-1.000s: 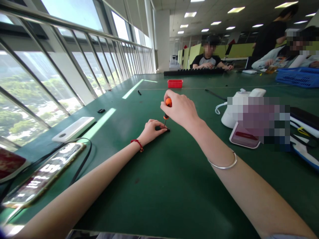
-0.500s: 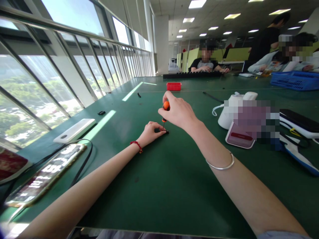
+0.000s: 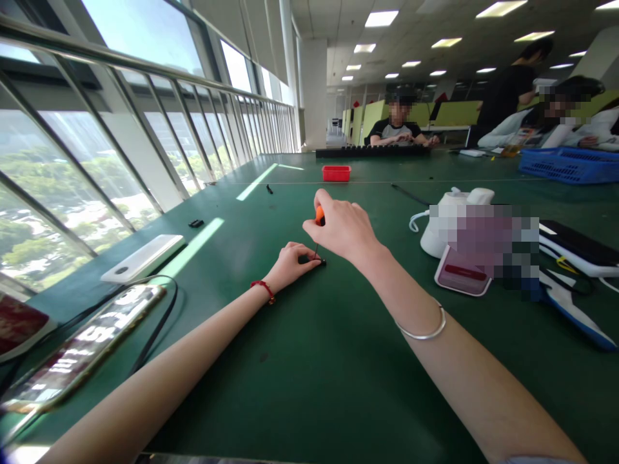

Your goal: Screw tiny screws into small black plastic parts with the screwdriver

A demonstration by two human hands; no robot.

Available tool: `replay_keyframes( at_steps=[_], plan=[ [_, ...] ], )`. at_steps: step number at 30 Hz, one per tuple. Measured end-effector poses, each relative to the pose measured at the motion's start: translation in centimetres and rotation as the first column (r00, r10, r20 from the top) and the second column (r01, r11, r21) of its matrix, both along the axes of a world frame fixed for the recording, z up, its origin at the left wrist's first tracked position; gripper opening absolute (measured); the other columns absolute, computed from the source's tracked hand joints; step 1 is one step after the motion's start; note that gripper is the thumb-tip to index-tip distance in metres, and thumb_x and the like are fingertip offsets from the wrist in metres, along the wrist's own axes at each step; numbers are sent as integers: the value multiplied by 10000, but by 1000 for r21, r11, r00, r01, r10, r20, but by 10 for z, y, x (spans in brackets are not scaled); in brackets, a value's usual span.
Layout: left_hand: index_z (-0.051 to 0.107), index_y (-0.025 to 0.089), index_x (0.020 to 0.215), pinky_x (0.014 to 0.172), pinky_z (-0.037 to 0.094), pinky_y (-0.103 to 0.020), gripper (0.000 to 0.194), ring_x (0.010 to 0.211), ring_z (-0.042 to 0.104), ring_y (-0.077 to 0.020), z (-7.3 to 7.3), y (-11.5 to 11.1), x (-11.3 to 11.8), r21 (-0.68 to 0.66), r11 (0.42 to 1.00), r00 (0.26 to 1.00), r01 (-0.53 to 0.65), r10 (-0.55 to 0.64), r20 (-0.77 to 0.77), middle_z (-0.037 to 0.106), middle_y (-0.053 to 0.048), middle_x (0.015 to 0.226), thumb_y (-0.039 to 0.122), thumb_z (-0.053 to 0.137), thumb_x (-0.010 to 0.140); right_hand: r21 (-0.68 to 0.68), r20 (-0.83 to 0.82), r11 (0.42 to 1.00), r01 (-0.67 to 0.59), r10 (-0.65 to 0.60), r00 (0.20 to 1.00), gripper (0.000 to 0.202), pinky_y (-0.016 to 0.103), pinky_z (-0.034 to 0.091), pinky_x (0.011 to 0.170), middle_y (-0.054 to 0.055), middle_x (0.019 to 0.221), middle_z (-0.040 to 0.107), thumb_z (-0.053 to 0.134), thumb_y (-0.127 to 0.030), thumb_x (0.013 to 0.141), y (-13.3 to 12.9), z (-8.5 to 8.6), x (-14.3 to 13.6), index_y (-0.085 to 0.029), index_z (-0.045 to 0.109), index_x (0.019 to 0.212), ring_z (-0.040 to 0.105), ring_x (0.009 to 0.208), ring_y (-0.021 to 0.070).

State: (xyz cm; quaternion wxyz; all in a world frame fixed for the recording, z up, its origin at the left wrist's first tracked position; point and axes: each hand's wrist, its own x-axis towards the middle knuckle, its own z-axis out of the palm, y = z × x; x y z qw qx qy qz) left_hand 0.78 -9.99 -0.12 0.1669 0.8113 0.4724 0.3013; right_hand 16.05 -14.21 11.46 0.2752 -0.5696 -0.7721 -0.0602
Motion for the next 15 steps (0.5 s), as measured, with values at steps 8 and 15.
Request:
replay_keyframes(
  at_steps=[8, 15],
  plan=[
    [707, 207, 811, 934, 393, -382, 160, 1016, 528, -241, 1, 1, -1, 7, 1000, 1000, 6, -6, -25, 700, -19, 886, 360, 659, 806, -35, -42, 999, -28, 27, 999, 203, 268, 295, 533, -18, 663, 592, 531, -330, 781, 0, 2, 3, -236, 529, 962, 453, 528, 142],
    [706, 211, 822, 930, 384, -385, 163, 1017, 525, -239, -1, 1, -1, 35, 999, 999, 19, -17, -41, 697, -17, 882, 365, 653, 815, -44, -33, 998, -45, 43, 999, 362, 283, 302, 567, 7, 599, 573, 383, -511, 888, 0, 2, 3, -228, 548, 734, 474, 542, 162]
  ],
)
